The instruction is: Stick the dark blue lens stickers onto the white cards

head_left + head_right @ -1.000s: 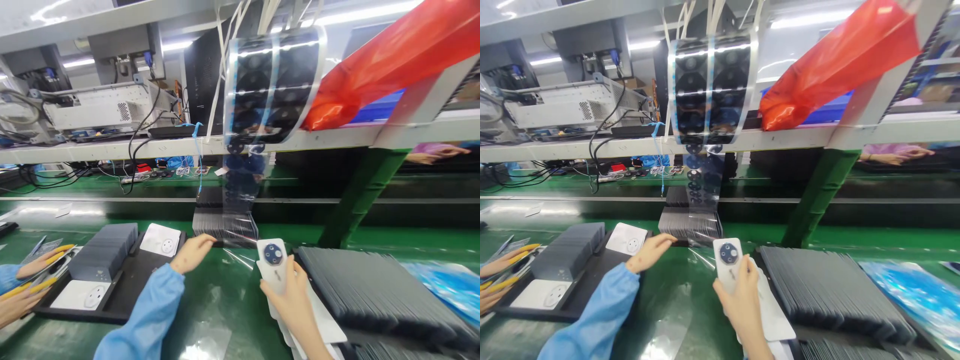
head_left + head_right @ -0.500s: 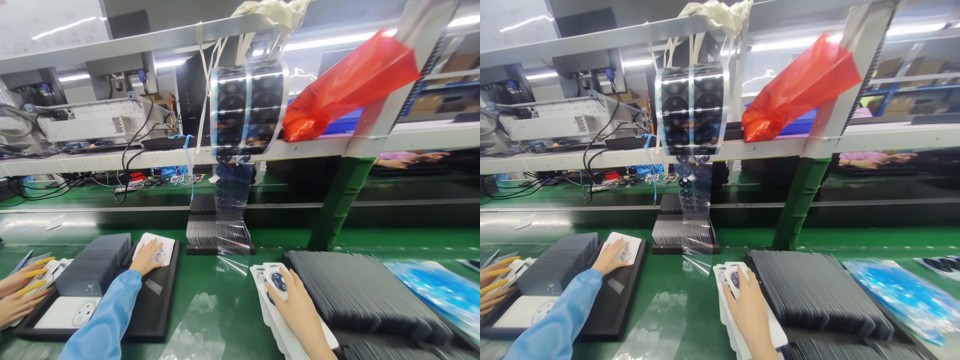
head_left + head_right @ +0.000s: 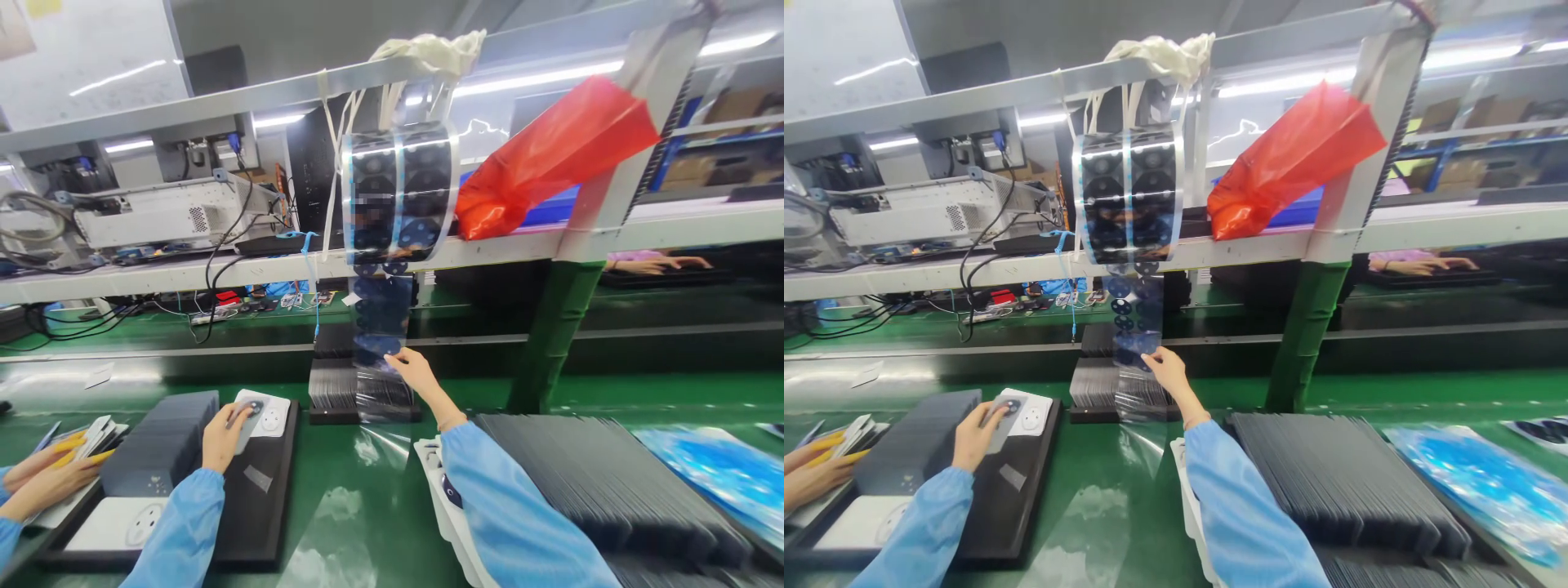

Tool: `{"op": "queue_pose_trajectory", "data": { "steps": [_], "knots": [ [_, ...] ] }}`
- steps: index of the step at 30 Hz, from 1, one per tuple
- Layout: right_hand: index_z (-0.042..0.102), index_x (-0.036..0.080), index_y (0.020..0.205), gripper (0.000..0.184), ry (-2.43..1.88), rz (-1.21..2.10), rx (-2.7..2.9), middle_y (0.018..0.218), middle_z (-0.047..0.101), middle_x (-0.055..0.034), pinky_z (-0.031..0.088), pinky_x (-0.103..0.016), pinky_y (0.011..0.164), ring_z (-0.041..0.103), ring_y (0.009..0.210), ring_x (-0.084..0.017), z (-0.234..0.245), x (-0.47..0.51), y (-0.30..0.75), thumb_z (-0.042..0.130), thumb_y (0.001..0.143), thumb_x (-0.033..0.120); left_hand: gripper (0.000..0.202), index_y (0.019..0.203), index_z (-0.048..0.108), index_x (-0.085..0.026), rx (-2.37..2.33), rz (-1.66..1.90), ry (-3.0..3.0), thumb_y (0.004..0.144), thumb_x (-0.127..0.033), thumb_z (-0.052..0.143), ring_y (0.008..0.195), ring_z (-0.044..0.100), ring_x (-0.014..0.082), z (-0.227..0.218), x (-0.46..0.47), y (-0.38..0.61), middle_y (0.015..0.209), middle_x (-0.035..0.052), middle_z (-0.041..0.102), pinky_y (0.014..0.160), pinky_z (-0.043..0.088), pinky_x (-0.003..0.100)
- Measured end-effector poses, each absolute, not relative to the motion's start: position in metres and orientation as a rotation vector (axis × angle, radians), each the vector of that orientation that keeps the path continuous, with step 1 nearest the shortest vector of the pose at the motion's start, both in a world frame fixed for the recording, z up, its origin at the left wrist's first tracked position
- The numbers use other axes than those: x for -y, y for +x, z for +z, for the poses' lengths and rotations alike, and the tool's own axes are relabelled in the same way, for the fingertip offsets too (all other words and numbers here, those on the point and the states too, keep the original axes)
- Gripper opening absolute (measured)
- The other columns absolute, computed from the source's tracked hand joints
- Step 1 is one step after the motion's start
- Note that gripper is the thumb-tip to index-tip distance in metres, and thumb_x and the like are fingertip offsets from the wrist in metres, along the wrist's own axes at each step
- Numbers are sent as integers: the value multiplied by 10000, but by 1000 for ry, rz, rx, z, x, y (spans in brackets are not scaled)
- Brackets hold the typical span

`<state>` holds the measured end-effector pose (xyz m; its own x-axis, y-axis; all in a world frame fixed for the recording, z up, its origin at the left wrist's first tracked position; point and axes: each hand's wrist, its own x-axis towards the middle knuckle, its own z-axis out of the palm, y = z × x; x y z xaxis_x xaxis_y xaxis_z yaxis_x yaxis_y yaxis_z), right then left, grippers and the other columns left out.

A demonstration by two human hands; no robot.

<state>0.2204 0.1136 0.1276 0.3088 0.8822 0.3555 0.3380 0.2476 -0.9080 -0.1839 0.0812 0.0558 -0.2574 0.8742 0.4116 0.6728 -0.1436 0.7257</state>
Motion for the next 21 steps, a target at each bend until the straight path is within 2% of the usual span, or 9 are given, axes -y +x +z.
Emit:
{"op": "queue_pose_trajectory", "data": {
  "steps": [2,4,7,11,14,17,21],
  "knots": [
    [514,203,632,447,-1279,677,1297,515,588,19,505,-340,600,615,543,-192,116,-88,206,666,737,611,458,926,616,-205,-1857,1528,1583,807,-635,510,768,633,234,64,-74,-179,825,43,685,685,479,303],
    [475,230,695,485,-1218,806,1287,519,603,21,504,-334,544,619,484,-198,105,-57,191,556,760,704,514,934,599,-187,-1784,1617,1476,827,-669,457,704,619,203,70,-67,-169,800,37,667,613,480,272],
    [401,256,774,483,-1109,1011,1126,542,636,26,515,-334,523,642,455,-211,88,-11,175,534,775,720,502,878,605,-183,-1612,1656,1356,795,-672,525,647,580,157,77,-51,-146,737,3,624,567,462,230],
    [385,265,750,517,-1128,1171,1061,517,642,19,536,-348,566,668,499,-231,51,31,163,585,722,741,480,814,650,-164,-1299,1666,1077,666,-615,717,731,602,170,80,-26,-119,764,14,646,663,485,248],
    [419,258,710,560,-1271,1307,1075,496,627,13,482,-315,474,667,493,-245,10,55,153,593,648,787,469,830,692,-149,-1228,1591,943,626,-564,765,806,633,208,76,-9,-111,817,48,692,758,498,294],
    [469,226,676,536,-1368,1455,1112,503,645,-13,366,-246,414,657,473,-226,-17,74,145,616,662,742,422,752,695,-154,-1272,1380,912,634,-553,761,788,642,223,68,10,-111,764,49,696,748,499,304],
    [512,206,677,454,-1263,1553,1067,586,674,-8,402,-237,480,652,535,-182,-4,88,143,643,736,637,385,696,686,-174,-1276,1084,932,657,-551,759,795,640,222,62,44,-111,726,39,683,732,496,288]
  ]
}}
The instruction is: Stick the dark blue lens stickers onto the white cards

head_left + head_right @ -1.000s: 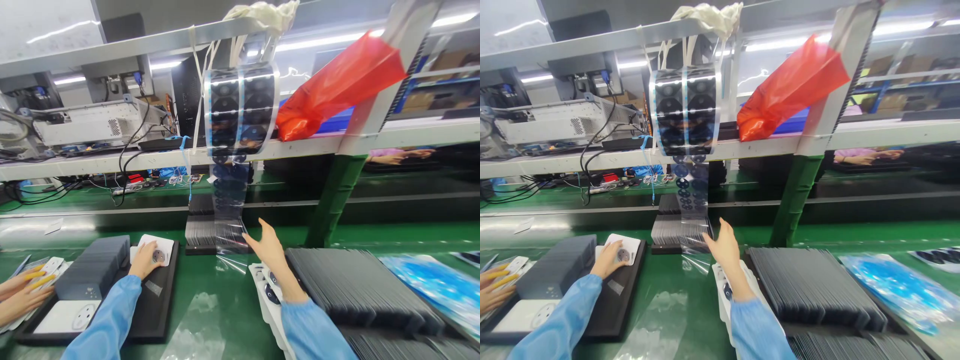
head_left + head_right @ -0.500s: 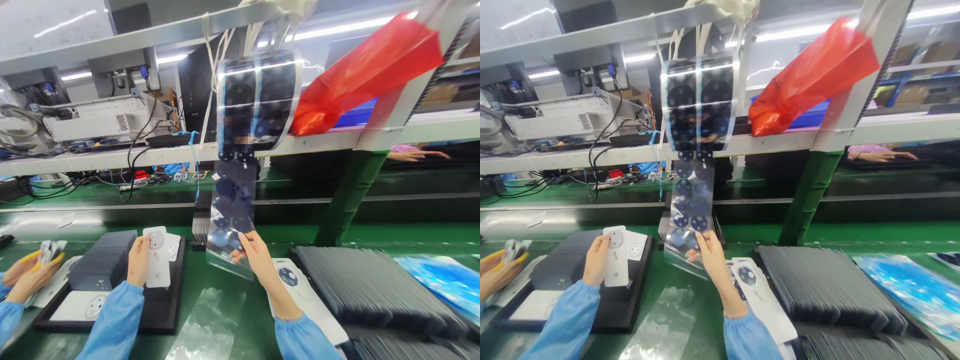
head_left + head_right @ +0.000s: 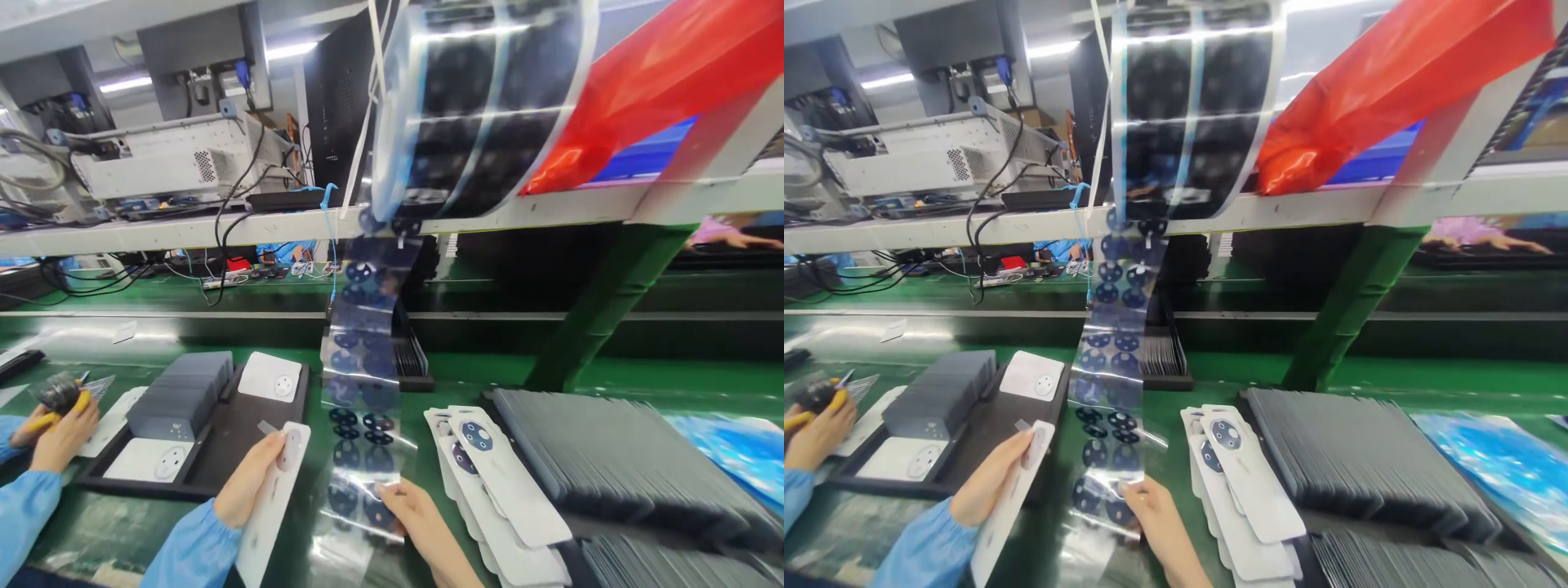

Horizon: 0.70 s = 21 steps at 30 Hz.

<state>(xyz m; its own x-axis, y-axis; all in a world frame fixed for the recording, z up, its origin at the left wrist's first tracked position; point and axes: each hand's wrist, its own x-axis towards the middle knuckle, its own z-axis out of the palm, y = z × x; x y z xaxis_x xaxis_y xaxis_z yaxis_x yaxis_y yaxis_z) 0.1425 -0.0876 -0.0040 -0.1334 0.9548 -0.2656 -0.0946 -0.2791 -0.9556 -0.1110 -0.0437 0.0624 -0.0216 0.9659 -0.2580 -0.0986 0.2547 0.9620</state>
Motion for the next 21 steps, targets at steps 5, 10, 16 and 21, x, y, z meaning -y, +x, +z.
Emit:
{"op": "queue_pose_trajectory", "data": {
  "steps": [5,10,16,21],
  "knots": [
    [531,215,757,413,-1133,1615,992,599,667,3,439,-257,514,664,578,-201,28,84,145,631,778,616,327,735,713,-182,-1126,829,911,719,-507,745,753,626,179,70,78,-99,768,43,681,695,474,241],
    [559,214,802,445,-1183,1399,1044,671,649,-6,491,-292,545,667,647,-226,28,68,153,614,762,654,318,777,750,-180,-1043,740,1109,774,-494,699,715,613,176,78,76,-78,810,75,696,679,467,245],
    [262,217,1453,824,-1385,676,1201,1488,360,-168,392,-514,1043,429,1311,-350,40,63,164,638,792,535,354,781,778,-180,-958,744,1612,875,-453,573,854,630,229,85,56,-47,918,102,700,768,473,284],
    [551,306,1314,507,-1212,726,1855,1391,531,-53,280,-519,1127,415,1332,-320,72,60,183,651,818,331,269,961,780,-247,-903,671,1874,892,-399,569,907,643,234,93,50,-34,1012,87,717,772,478,282]
  ]
}}
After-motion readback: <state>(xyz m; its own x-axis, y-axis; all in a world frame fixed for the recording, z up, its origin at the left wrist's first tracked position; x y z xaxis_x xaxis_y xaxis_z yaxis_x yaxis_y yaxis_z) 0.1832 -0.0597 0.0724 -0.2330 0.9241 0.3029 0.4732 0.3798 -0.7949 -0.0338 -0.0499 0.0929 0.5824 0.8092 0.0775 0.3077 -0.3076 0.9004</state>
